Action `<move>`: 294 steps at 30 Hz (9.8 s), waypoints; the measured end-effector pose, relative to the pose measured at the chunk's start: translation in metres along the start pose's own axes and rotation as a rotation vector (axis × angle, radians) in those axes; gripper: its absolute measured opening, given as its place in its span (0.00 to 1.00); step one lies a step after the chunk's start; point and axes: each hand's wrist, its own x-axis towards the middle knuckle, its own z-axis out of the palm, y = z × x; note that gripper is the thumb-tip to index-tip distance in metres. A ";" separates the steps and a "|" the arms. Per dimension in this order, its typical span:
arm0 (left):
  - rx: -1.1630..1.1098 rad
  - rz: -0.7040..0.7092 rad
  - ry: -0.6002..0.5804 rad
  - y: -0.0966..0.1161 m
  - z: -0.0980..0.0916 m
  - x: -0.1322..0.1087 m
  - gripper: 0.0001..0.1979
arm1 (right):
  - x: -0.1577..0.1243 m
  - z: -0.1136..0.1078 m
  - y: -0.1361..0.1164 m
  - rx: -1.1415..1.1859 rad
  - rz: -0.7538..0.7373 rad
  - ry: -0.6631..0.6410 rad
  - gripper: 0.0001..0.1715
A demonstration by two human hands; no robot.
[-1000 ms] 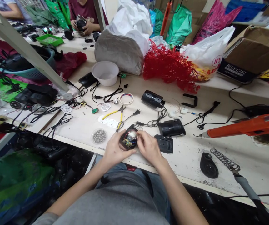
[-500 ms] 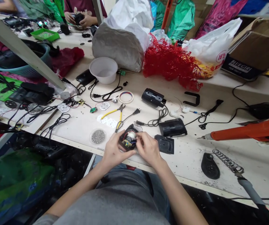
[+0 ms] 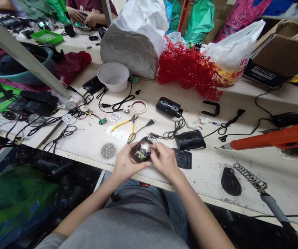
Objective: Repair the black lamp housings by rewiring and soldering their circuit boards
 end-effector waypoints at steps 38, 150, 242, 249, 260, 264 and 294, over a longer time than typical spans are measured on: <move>-0.043 0.005 -0.059 0.007 0.002 -0.003 0.38 | 0.006 -0.010 0.002 -0.069 -0.191 -0.065 0.11; 0.041 0.056 -0.082 0.004 0.002 -0.002 0.39 | -0.008 0.005 0.007 -0.095 -0.042 0.043 0.04; 0.096 0.050 -0.084 0.010 0.007 0.004 0.43 | 0.001 -0.011 0.017 0.000 -0.119 -0.070 0.06; 0.110 0.079 -0.102 0.008 0.005 0.001 0.42 | -0.003 -0.005 0.018 -0.021 -0.109 -0.035 0.06; 0.095 0.132 -0.044 0.007 0.008 0.001 0.42 | -0.004 -0.001 0.022 -0.081 -0.171 0.031 0.06; 0.096 0.116 -0.046 0.004 0.009 0.000 0.43 | -0.005 0.001 0.023 -0.098 -0.146 0.036 0.07; 0.144 0.101 -0.031 0.002 0.010 -0.001 0.46 | -0.011 0.002 0.020 -0.096 -0.132 0.076 0.06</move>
